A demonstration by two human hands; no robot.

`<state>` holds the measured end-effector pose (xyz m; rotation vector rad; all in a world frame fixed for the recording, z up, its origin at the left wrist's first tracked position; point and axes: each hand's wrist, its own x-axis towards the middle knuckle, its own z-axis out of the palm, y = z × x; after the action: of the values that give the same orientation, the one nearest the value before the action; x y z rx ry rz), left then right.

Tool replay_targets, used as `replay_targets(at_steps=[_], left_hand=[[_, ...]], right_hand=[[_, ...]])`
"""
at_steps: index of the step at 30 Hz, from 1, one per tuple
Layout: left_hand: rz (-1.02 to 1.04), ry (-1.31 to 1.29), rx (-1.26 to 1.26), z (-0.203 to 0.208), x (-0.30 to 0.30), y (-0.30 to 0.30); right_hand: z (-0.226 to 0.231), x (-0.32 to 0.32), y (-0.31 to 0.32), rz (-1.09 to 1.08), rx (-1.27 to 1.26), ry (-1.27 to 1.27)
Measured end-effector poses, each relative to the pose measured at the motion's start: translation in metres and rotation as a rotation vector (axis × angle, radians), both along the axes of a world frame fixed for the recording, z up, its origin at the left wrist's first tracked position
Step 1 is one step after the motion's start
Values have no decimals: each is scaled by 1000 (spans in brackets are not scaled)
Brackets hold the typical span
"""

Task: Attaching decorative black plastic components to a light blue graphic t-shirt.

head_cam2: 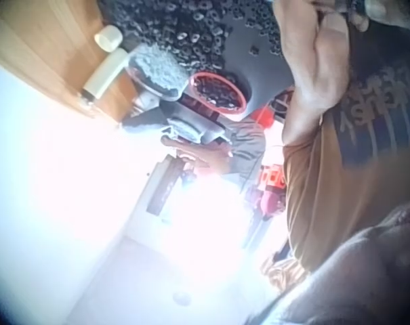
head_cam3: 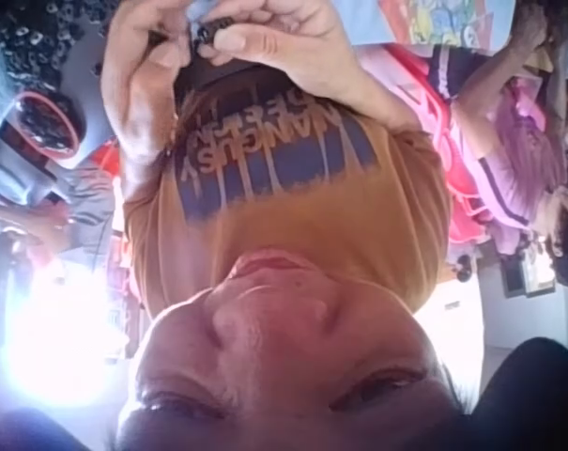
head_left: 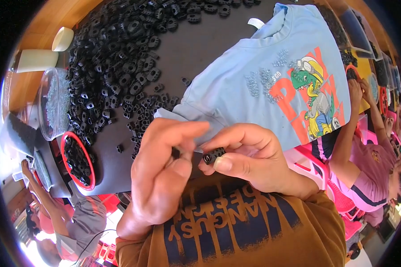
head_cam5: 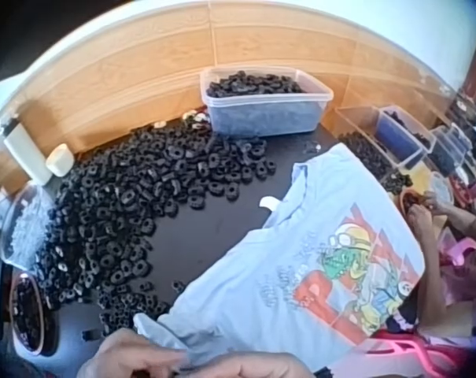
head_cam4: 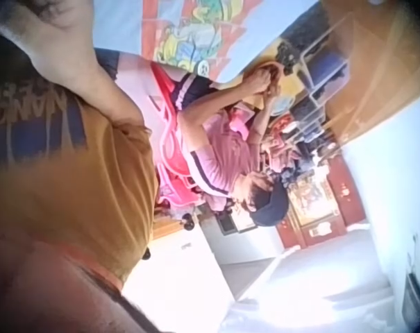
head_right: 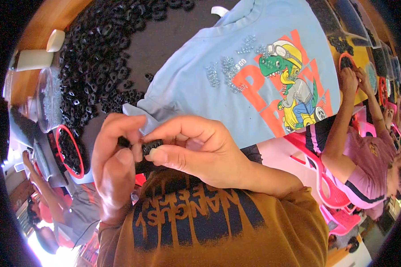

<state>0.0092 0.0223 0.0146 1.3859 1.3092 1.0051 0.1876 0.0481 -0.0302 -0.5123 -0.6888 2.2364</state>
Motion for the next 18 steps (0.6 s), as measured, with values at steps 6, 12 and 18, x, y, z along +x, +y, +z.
replay_targets(at_steps=[6, 12, 18], left_hand=[[113, -328, -257, 3, -1, -9], [152, -333, -176, 0, 1, -15], [155, -220, -46, -7, 0, -24]], right_hand=[[0, -3, -1, 7, -20, -32], [0, -4, -2, -30, -5, -37], [3, -9, -4, -67, -24, -29]])
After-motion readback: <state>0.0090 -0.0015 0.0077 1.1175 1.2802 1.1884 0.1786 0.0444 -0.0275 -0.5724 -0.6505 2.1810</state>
